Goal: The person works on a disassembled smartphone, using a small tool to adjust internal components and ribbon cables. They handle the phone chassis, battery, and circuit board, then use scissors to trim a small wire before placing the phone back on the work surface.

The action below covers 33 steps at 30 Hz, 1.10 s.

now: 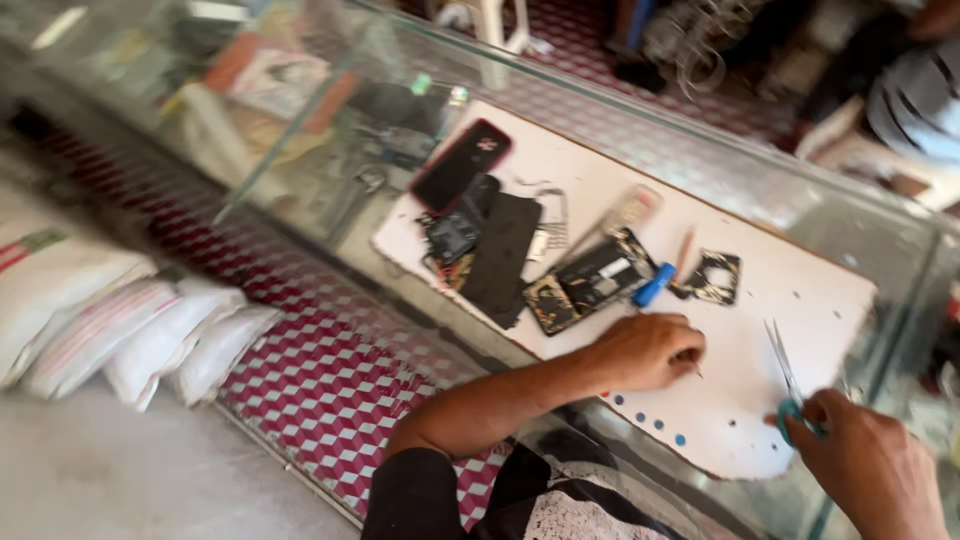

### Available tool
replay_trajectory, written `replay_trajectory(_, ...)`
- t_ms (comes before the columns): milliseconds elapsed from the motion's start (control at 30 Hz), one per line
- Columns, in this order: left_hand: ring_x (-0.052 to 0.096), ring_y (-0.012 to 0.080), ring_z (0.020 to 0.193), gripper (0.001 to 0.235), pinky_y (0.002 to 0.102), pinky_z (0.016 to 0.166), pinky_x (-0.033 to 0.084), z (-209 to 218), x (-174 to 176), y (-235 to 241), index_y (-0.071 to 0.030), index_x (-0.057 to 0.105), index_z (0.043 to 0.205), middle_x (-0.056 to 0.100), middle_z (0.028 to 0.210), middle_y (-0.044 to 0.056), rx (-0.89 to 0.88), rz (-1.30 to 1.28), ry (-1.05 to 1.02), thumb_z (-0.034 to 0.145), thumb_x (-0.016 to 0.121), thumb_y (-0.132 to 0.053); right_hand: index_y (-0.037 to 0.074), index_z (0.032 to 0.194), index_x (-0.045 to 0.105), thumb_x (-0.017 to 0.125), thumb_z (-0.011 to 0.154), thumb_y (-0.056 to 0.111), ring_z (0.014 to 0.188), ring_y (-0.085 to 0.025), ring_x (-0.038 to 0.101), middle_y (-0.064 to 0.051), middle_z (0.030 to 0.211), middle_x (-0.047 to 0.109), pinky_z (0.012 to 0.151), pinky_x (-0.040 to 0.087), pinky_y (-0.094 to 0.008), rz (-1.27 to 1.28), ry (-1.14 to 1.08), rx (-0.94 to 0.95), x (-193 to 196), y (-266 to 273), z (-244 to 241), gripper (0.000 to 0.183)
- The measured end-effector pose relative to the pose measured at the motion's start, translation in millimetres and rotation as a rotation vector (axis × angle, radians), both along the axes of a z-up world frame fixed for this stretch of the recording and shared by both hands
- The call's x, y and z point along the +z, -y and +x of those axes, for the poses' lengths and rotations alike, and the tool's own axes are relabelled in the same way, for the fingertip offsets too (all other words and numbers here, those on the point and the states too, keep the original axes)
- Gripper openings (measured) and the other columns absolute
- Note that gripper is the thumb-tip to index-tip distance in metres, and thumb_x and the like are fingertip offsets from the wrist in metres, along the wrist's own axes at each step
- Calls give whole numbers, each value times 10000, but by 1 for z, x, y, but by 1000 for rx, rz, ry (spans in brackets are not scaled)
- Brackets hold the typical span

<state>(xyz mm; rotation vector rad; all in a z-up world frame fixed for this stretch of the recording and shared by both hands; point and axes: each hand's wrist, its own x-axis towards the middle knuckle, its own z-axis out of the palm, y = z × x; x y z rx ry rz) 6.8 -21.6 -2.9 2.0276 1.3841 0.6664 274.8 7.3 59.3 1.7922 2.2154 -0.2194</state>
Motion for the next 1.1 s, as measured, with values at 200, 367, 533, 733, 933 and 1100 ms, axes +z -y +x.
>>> replay_trajectory(200,717,166,794,135,325,694,581,-6,37,37,-127,754,1022,745,995,24,15,225,46,906,687,-109,200,1036,760,690,948,465,779,-239,793,-64,838,793,767,640,-378,-77,100,94,2,-6,-3,288)
replay_trajectory(367,697,161,723,165,314,664,586,-26,136,115,-123,702,1123,743,1084,49,-136,173,311,973,634,-123,225,1026,731,628,956,433,833,-274,764,-36,869,770,737,625,-429,56,58,308,18,9,-3,242)
replay_trajectory(533,677,182,810,171,322,734,571,-82,194,178,-108,673,1142,722,1125,72,-132,197,455,979,625,-129,224,1079,703,631,942,476,772,-252,750,-26,885,749,606,600,-416,163,63,357,36,16,-17,296)
replay_trajectory(733,653,207,915,186,332,818,552,-112,205,218,-89,639,1166,696,1174,99,17,385,423,987,615,-136,221,1210,718,730,826,499,738,-258,743,-53,906,770,565,571,-413,265,-209,438,63,39,-50,474)
replay_trajectory(933,629,232,1020,207,342,902,533,-48,156,185,-70,604,1189,670,1223,126,-131,319,350,995,604,-143,182,1156,737,755,835,464,741,-255,748,-55,970,783,597,585,-367,349,-416,603,53,24,-41,428)
replay_trajectory(1100,609,253,1107,228,350,972,517,28,99,204,-55,575,1209,649,1264,149,-336,266,319,1002,595,-149,170,1147,751,776,824,446,665,-249,736,-40,915,778,549,571,-374,318,-417,568,49,27,-36,426)
